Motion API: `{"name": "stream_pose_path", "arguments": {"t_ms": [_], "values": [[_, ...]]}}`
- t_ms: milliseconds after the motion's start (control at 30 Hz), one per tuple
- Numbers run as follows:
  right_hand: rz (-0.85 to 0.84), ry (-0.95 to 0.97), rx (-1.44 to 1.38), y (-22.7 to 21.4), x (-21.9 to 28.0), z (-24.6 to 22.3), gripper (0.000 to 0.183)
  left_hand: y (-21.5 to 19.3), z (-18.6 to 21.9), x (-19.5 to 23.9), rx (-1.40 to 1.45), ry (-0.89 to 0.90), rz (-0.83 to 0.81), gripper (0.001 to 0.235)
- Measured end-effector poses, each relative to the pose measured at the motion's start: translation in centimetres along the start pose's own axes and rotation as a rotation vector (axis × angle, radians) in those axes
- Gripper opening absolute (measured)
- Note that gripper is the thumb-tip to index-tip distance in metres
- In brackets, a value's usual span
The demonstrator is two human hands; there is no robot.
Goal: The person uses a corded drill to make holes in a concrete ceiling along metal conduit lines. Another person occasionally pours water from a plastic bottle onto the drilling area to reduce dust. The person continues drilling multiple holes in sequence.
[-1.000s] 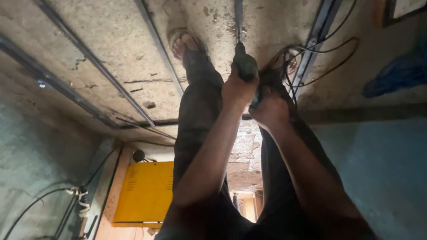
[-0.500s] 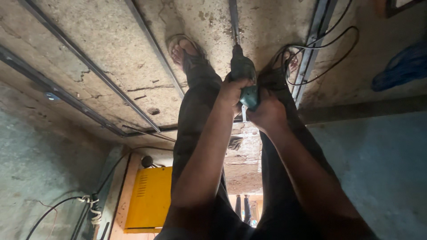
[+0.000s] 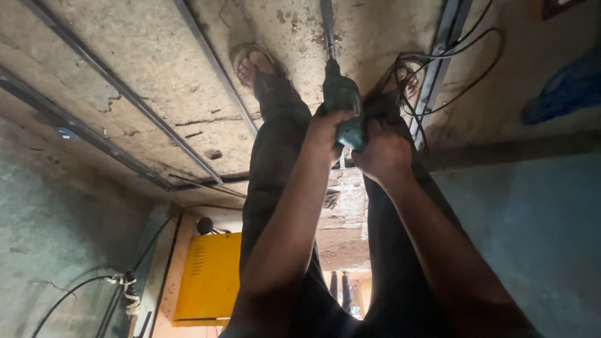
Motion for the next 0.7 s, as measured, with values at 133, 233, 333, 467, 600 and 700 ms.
{"name": "stream_pose_path", "arguments": {"t_ms": [133, 233, 333, 467, 600, 700], "values": [[0.041, -0.047, -0.061, -0.4, -0.2, -0.4, 0.053, 0.7, 1.2, 0.2, 0.009, 0.043, -0.025, 0.040], [0.020, -0.008, -0.112, 0.1, -0.1, 0.0, 0.059, 0.7, 1.2, 0.4, -0.025, 0.004, -0.008, 0.044], [-0.113, 0.110, -0.279, 2.2, 0.1, 1.3, 0.069, -0.3, 1.4, 0.7, -0.294, -0.005, 0.095, 0.045], [-0.276, 0.041, -0.676, 3.3, -1.8, 0.8, 0.080, 1.3, 4.2, 0.5, -0.314, 0.121, -0.009, 0.045], [-0.446, 0.140, -1.231, 4.7, -0.9, 2.0, 0.082, 1.9, 2.7, 1.6, -0.328, 0.022, 0.010, 0.040], [-0.513, 0.227, -1.498, 5.9, -1.1, 1.6, 0.084, 1.6, 3.8, 1.8, -0.318, 0.019, 0.046, 0.038]]}}
Point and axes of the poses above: each hand's wrist, its own x-axis away from the middle knuckle, its own y-axis out of the palm, z = x × y, the point moved 9 cm from there along -x, towards the middle knuckle, and after that the axes turned 15 degrees about -x, right-handed, at the moved point
